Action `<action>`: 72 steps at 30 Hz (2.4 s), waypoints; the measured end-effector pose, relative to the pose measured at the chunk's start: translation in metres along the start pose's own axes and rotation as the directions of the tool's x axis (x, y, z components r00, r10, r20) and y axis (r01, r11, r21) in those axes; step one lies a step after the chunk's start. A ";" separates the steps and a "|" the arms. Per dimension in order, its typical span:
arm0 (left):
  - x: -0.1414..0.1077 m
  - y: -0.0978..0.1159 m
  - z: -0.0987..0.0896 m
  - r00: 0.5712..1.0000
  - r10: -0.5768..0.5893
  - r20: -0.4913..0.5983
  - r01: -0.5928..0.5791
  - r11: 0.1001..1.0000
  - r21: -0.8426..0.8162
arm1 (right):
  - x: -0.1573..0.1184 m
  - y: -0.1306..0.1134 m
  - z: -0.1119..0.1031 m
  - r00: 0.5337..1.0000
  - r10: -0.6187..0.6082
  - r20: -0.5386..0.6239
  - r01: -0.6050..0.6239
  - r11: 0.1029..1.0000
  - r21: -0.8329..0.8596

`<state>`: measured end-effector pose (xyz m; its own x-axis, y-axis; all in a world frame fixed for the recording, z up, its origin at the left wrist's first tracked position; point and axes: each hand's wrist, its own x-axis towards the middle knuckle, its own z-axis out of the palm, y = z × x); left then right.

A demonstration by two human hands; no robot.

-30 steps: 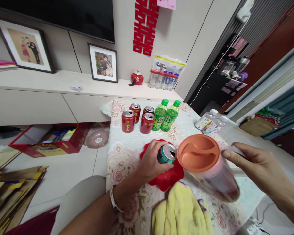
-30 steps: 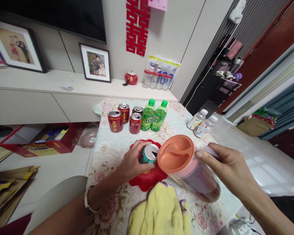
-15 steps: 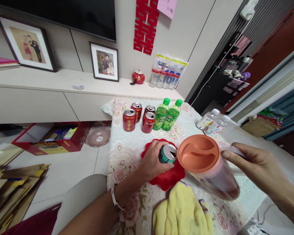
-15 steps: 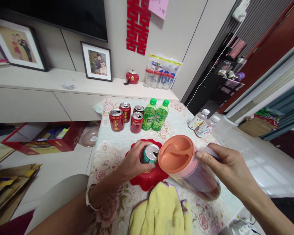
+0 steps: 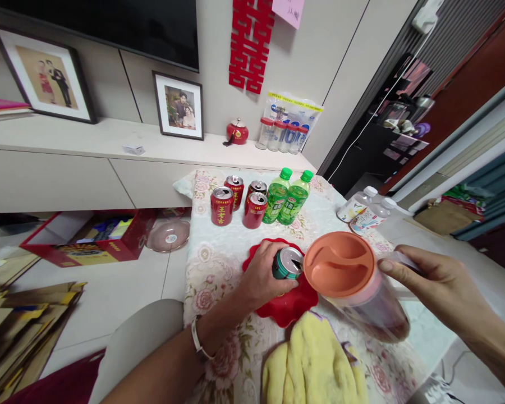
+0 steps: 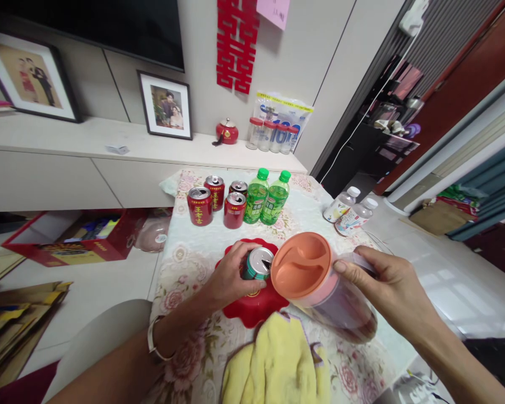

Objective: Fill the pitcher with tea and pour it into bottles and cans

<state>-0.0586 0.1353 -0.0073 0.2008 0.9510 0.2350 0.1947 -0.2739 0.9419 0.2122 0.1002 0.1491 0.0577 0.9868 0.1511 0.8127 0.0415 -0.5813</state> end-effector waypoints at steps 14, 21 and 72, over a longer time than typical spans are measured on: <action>0.000 -0.004 0.000 0.999 -0.009 0.038 0.008 1.000 0.029 | 0.001 0.007 0.008 0.998 -0.050 0.042 0.050 0.999 0.013; 0.000 -0.003 -0.002 0.998 -0.035 0.058 0.033 0.999 0.029 | 0.000 0.010 0.009 0.997 -0.025 0.069 0.024 1.000 0.011; 0.000 -0.002 -0.004 0.997 -0.044 0.069 0.042 0.998 0.039 | -0.002 0.001 0.007 0.989 -0.096 0.109 0.101 0.994 -0.037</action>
<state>-0.0629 0.1361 -0.0081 0.2578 0.9500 0.1760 0.2401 -0.2395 0.9407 0.2091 0.0991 0.1423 -0.0846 0.9894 0.1182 0.8355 0.1351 -0.5327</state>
